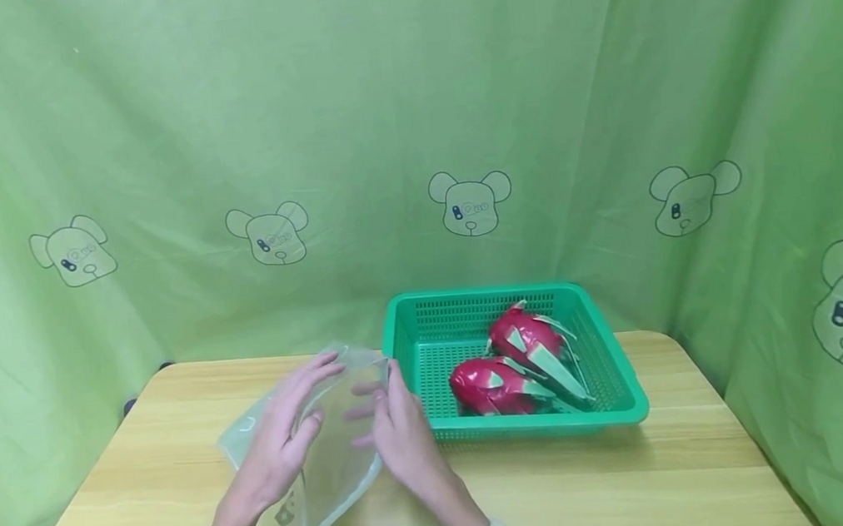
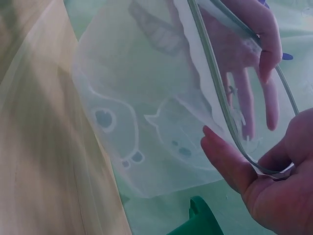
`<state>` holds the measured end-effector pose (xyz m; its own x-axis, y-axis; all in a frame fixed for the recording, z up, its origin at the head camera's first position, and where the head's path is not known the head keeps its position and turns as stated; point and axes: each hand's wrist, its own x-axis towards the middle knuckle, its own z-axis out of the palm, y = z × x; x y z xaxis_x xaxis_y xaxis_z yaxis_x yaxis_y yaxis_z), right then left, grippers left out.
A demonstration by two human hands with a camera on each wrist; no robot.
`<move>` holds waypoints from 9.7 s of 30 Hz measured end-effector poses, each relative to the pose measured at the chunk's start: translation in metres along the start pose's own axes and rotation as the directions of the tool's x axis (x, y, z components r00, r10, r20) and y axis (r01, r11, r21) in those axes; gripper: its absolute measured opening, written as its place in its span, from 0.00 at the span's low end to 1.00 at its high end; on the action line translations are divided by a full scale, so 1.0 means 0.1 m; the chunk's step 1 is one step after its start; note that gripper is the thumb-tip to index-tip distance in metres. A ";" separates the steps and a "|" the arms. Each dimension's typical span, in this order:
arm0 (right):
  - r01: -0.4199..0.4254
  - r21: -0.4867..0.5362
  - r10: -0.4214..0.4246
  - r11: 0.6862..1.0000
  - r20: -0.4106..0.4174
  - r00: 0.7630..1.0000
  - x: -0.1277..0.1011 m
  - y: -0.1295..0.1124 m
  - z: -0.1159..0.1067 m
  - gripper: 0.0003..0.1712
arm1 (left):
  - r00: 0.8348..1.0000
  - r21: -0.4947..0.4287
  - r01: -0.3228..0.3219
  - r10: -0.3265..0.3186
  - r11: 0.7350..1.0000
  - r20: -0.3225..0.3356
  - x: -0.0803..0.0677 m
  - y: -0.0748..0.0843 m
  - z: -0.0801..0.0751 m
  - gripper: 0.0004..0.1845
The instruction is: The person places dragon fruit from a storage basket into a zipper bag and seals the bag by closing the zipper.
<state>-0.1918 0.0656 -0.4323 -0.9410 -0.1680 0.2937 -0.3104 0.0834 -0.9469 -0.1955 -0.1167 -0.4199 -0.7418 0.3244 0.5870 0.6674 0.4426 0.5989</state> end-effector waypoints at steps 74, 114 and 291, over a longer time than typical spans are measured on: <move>0.114 -0.292 -0.175 0.950 -0.191 0.966 0.02 -0.06 0.03 0.17 | 0.997 -0.030 -0.005 0.003 1.000 -0.075 -0.01 0.08 -0.25 0.24; 0.362 0.010 -0.321 0.932 -0.444 0.837 0.05 -0.09 -0.07 0.18 | 0.997 -0.151 0.064 -0.056 0.986 0.051 -0.03 0.05 -0.16 0.37; 0.083 -0.144 -0.109 0.986 -0.183 0.977 0.03 -0.18 -0.42 0.24 | 0.797 -0.145 0.162 -0.216 0.976 -0.564 0.04 -0.03 -0.67 0.24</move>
<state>-0.1948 0.1050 -0.4087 -0.9102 0.0069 0.4142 -0.4037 0.2096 -0.8906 -0.1960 -0.1729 -0.3831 -0.6987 -0.3084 0.6455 0.5407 0.3632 0.7588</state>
